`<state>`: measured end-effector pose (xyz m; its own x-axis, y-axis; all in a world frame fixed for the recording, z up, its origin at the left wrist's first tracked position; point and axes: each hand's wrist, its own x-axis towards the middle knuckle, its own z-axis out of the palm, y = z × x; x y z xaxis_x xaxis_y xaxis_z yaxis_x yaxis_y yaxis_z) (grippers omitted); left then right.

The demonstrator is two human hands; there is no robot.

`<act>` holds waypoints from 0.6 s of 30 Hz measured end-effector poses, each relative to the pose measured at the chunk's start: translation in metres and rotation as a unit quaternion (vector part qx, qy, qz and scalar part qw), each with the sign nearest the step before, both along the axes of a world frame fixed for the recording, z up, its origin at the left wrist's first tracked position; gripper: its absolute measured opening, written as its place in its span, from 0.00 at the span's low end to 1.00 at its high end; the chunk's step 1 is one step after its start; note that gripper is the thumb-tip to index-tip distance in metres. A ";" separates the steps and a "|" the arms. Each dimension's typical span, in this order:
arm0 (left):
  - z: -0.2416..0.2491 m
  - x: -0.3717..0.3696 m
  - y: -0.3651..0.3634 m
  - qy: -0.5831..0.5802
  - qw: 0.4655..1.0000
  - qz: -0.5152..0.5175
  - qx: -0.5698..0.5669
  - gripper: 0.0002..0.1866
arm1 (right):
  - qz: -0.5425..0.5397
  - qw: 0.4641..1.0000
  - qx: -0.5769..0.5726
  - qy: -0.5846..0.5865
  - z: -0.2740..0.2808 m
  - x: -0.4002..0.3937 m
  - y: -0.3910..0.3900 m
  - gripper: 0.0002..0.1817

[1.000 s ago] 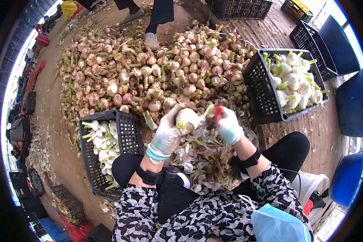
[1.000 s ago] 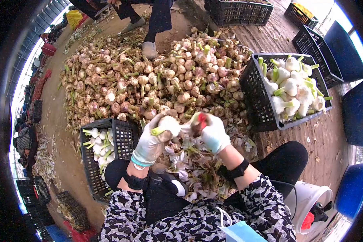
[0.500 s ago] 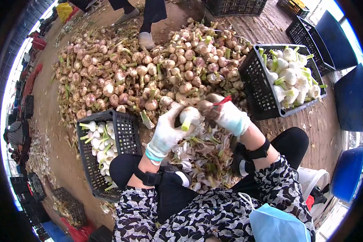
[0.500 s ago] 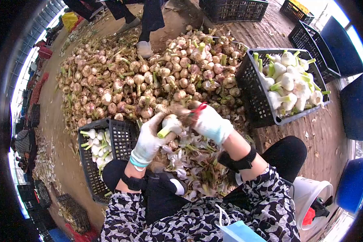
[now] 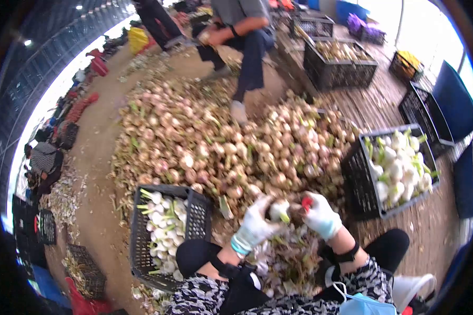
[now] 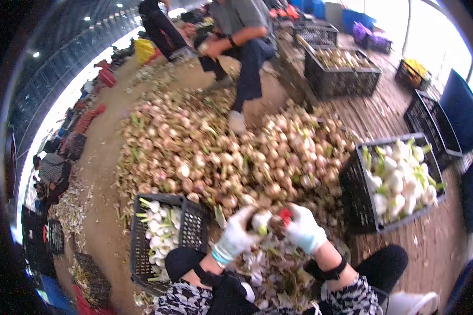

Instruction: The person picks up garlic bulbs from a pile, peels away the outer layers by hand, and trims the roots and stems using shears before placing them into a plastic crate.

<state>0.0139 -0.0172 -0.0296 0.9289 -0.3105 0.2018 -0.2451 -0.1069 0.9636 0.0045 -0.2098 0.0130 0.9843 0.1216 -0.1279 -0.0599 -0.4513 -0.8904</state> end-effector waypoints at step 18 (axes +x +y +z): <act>0.036 -0.002 0.014 0.247 0.934 -0.074 -0.245 0.22 | -0.117 0.946 0.300 0.039 -0.097 0.031 -0.003 0.14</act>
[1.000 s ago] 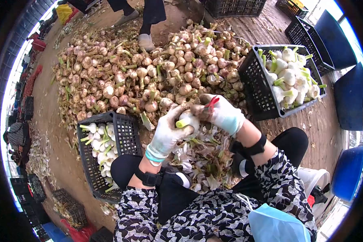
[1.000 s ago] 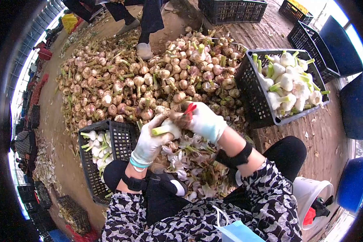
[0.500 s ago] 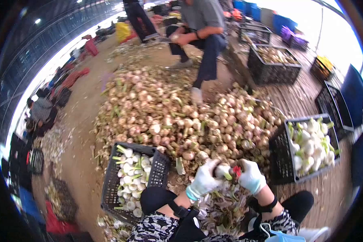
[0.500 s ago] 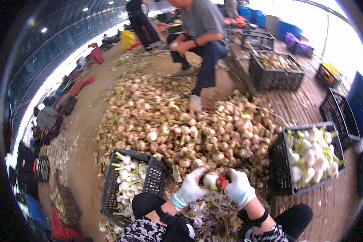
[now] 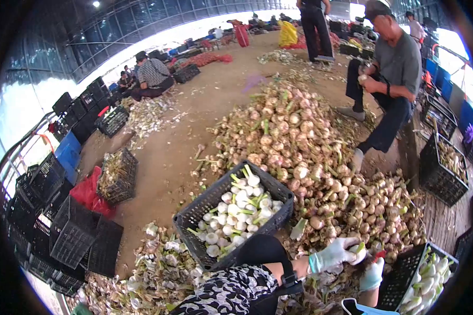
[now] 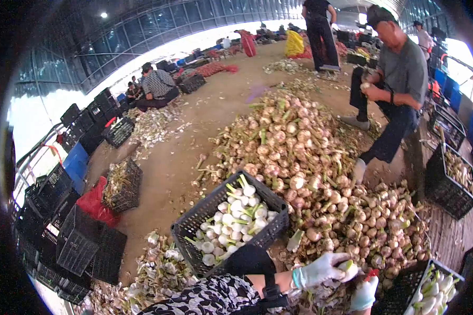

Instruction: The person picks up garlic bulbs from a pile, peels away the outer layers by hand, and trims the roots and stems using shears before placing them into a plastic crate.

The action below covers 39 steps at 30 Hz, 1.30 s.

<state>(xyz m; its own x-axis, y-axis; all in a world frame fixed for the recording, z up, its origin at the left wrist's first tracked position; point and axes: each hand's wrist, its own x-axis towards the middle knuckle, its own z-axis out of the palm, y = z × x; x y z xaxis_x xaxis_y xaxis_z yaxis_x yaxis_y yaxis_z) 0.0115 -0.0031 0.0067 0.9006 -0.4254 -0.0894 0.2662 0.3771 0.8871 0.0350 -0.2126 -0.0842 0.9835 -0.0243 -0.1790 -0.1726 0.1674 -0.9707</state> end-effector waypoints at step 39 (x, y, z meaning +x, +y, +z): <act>-0.022 0.022 0.016 0.049 0.940 0.304 -0.148 0.20 | 0.066 0.997 0.023 -0.044 0.065 0.008 0.063 0.13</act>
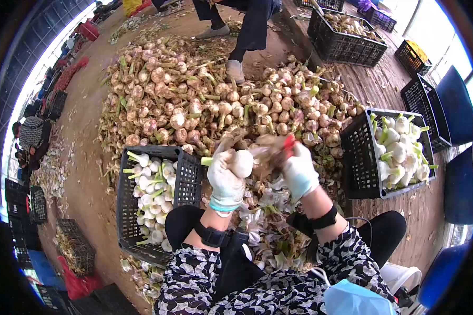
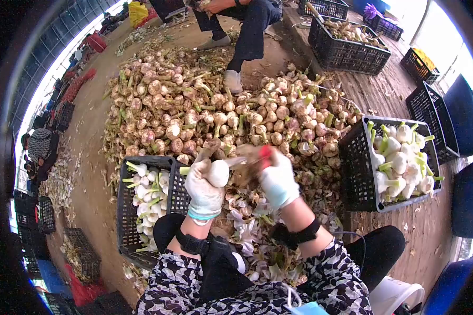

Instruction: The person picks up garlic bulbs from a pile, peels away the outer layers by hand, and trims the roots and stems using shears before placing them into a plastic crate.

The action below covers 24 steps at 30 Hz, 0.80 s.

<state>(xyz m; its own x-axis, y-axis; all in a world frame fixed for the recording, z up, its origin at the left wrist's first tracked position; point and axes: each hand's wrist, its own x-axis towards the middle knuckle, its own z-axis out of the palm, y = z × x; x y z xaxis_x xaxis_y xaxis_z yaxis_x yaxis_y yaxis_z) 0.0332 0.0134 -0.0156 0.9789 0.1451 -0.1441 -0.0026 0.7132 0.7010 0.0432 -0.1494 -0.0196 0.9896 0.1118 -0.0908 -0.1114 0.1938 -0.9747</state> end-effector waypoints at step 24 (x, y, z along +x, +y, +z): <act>0.029 0.007 -0.014 -0.016 0.920 -0.181 -0.348 0.27 | 0.013 0.972 -0.235 0.009 0.015 -0.050 -0.051 0.15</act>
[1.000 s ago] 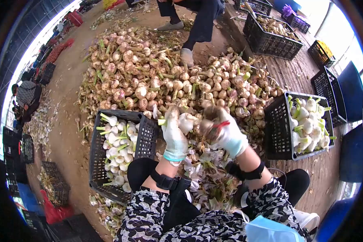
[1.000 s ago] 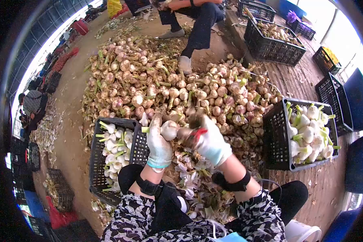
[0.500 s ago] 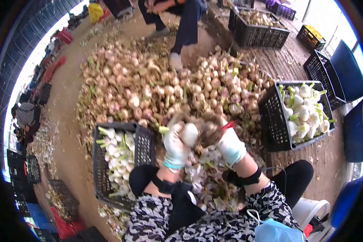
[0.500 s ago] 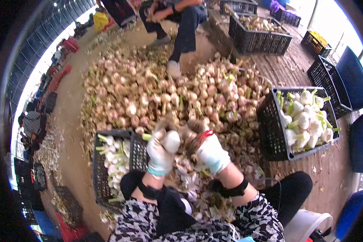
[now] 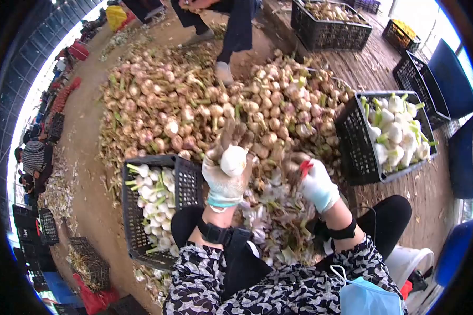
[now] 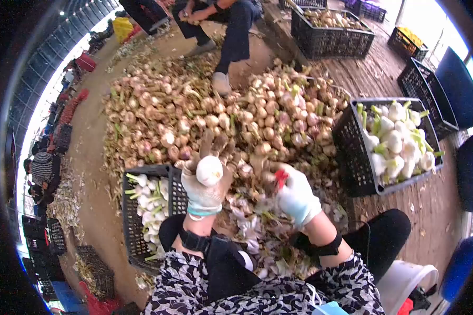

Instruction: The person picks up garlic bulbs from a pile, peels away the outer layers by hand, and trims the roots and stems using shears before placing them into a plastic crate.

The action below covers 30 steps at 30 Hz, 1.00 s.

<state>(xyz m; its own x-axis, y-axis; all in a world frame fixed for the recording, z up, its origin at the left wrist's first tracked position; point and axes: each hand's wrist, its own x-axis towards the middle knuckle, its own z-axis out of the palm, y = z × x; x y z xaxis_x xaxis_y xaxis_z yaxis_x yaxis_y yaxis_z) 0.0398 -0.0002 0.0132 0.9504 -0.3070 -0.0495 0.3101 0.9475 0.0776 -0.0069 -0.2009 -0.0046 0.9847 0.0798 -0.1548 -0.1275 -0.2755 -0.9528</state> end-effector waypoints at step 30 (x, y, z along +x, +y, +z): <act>-0.035 -0.006 -0.035 -0.042 0.893 0.027 0.447 0.12 | -0.199 0.939 -0.217 -0.176 0.274 -0.056 -0.327 0.26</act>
